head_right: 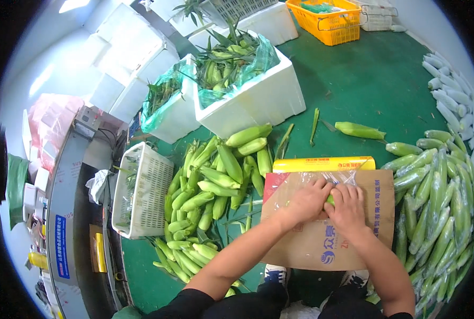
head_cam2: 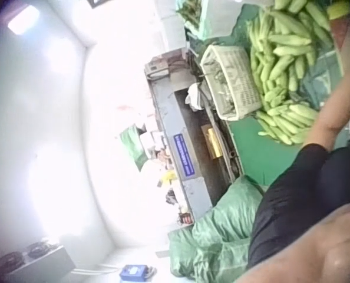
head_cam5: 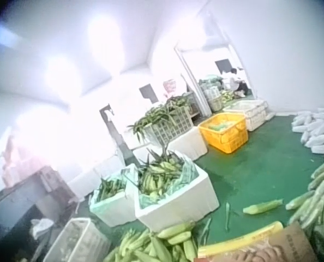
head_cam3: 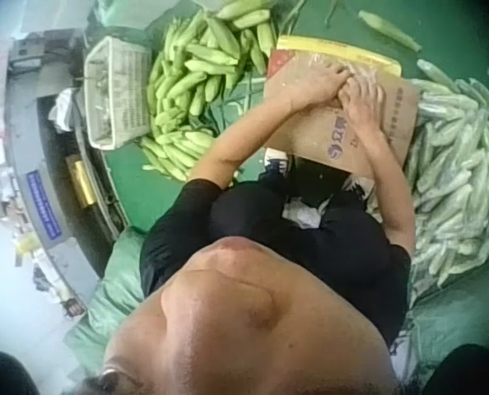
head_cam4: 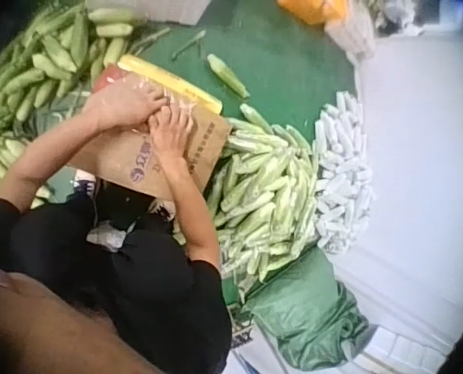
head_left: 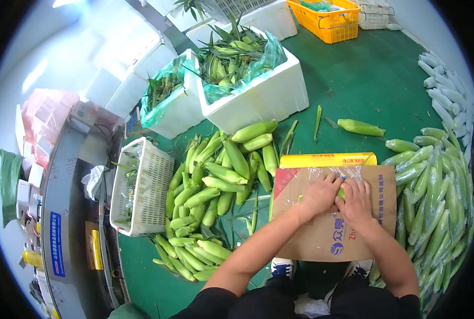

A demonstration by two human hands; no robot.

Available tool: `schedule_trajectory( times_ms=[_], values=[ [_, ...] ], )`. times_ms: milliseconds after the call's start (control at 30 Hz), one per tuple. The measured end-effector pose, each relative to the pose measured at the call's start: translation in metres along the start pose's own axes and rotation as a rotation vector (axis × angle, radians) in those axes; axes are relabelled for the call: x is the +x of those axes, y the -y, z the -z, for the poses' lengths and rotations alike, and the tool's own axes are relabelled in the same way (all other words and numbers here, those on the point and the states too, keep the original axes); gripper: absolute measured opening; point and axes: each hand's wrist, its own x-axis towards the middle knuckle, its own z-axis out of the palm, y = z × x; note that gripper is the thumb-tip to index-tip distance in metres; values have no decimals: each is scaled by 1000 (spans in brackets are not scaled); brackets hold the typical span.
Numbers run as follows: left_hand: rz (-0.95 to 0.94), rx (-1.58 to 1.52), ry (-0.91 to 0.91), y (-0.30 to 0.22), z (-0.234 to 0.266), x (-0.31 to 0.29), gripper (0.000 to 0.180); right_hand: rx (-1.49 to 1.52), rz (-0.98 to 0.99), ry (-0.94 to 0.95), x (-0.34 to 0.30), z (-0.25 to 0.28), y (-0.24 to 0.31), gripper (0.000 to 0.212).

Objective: The person takes ears of corn from a pile on the floor and wraps them individually in plastic wrap using a cardboard platform as a workspace.

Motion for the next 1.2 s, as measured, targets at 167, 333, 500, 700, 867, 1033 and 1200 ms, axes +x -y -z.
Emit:
schedule_trajectory(
  times_ms=[167,333,500,700,867,1033,1200],
  values=[
    [-89,-182,-305,14,5,-33,69,-257,300,316,5,27,-12,93],
    [179,-70,-270,54,16,-126,73,-178,238,384,5,28,-26,86],
    [174,195,-546,46,-16,-128,31,-230,278,180,-3,9,-31,76],
    [491,2,-713,44,-21,-130,6,-252,122,231,-7,33,-19,75],
    [634,-668,-729,12,-20,-122,19,-220,74,301,-15,41,-15,72],
    [377,-750,-892,-25,-23,-100,21,127,150,601,-15,50,-22,66],
    [6,-107,-574,-45,-30,-56,23,182,211,456,7,45,-23,64]
  ],
)
